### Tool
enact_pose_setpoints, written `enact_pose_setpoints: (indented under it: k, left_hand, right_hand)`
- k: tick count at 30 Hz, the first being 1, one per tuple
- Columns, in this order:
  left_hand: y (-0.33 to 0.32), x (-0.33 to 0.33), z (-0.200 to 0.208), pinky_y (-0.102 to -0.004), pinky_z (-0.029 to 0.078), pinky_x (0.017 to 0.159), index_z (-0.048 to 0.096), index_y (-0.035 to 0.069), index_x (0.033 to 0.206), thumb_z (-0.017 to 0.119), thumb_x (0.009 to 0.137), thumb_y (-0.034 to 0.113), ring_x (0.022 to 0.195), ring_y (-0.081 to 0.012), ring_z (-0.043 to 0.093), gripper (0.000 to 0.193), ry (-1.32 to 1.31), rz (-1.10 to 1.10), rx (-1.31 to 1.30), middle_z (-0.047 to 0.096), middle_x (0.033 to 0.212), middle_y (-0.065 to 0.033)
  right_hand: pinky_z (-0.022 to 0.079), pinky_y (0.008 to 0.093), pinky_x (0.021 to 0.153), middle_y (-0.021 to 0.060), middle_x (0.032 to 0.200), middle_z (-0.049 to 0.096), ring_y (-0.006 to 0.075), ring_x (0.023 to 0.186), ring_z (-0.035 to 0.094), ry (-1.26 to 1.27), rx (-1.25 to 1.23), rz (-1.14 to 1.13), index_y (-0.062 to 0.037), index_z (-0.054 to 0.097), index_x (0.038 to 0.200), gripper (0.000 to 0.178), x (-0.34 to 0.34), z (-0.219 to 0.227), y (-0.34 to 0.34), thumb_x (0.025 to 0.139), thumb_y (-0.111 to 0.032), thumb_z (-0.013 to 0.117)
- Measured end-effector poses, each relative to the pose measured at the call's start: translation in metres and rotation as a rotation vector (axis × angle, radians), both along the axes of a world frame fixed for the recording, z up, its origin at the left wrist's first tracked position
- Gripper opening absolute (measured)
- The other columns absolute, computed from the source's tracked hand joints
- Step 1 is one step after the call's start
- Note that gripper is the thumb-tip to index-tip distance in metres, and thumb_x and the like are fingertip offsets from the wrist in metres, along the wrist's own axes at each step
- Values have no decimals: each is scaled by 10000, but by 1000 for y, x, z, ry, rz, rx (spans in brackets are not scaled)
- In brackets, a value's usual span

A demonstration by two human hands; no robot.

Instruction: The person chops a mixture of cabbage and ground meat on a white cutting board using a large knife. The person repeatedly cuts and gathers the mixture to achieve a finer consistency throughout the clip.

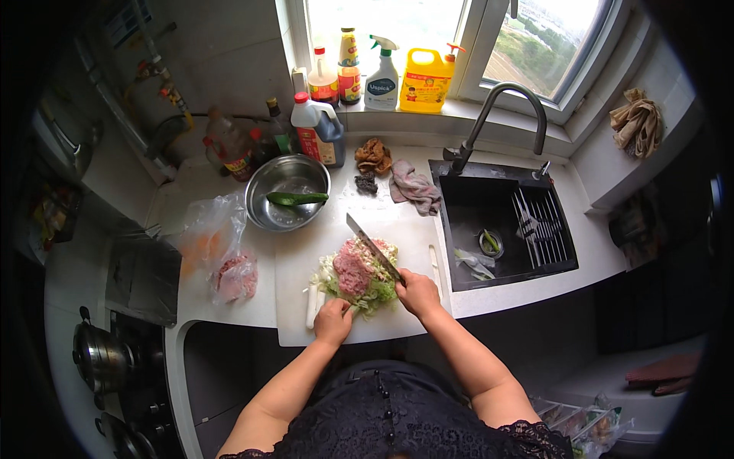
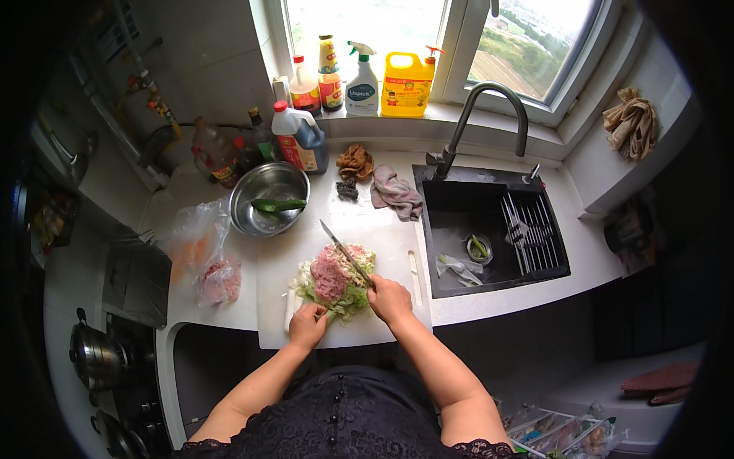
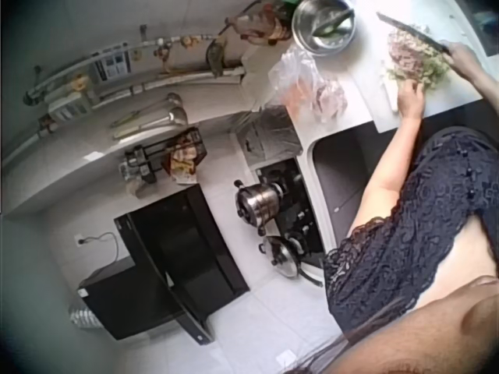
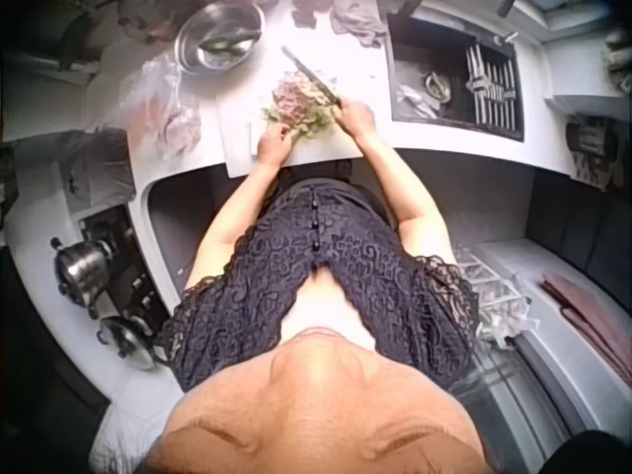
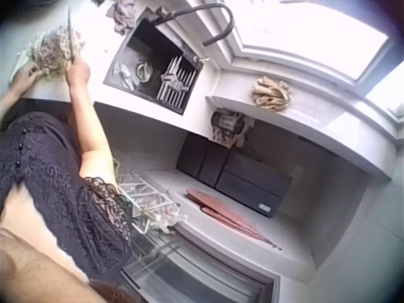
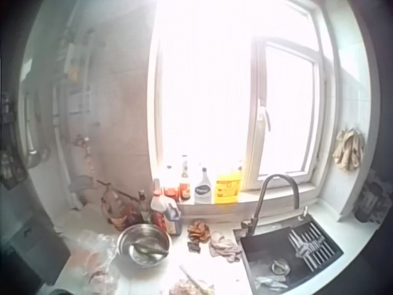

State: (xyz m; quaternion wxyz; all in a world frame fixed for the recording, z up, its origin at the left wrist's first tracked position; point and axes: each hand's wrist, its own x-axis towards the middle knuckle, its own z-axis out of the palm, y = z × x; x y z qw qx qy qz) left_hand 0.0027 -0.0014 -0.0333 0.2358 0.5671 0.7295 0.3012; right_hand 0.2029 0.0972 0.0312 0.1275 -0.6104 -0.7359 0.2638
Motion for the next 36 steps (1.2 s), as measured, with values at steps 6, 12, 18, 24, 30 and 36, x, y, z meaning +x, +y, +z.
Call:
enact_pose_setpoints:
  k: [6,12,18,24,30,36]
  left_hand:
    - [-1,1,4,-430,502,710,649,87,855,701,737,153,831,-319,618,145,67,-21,17,638,863,-98]
    - [-5,2,0,-408,493,767,645,101,879,738,706,168,905,-300,589,208,180,-89,59,602,925,-83]
    - [-6,1,3,-398,486,789,655,111,896,782,665,205,968,-281,548,280,257,-149,82,572,1002,-52]
    - [-7,1,6,-397,484,785,659,119,881,787,655,211,964,-281,542,275,307,-131,59,574,1004,-50]
    - [-13,0,-1,-404,490,777,664,118,849,774,672,215,952,-282,554,230,325,-118,4,573,1017,-54]
    - [-9,2,-2,-411,493,768,661,112,835,771,672,226,945,-282,556,228,333,-118,-3,571,1014,-58]
  right_hand:
    - [504,458,775,159,919,677,357,856,641,-32,-68,20,-215,637,1151,340,-4,4,-5,825,-228,539]
    - [505,452,796,160,951,675,355,882,640,-55,-120,6,-224,626,1167,343,-17,5,-5,835,-236,544]
    - [505,455,805,160,949,674,352,901,641,-120,-192,11,-244,621,1171,337,-16,-9,2,842,-232,549]
    - [504,467,801,165,930,675,365,894,639,-99,-178,8,-226,631,1140,314,-18,-8,1,839,-232,542]
    - [503,470,795,175,912,673,374,881,637,-58,-153,-9,-216,636,1126,311,-17,12,2,831,-227,538]
    - [506,468,793,171,924,675,362,884,639,-112,-166,-51,-211,635,1142,331,-6,-19,4,827,-227,535]
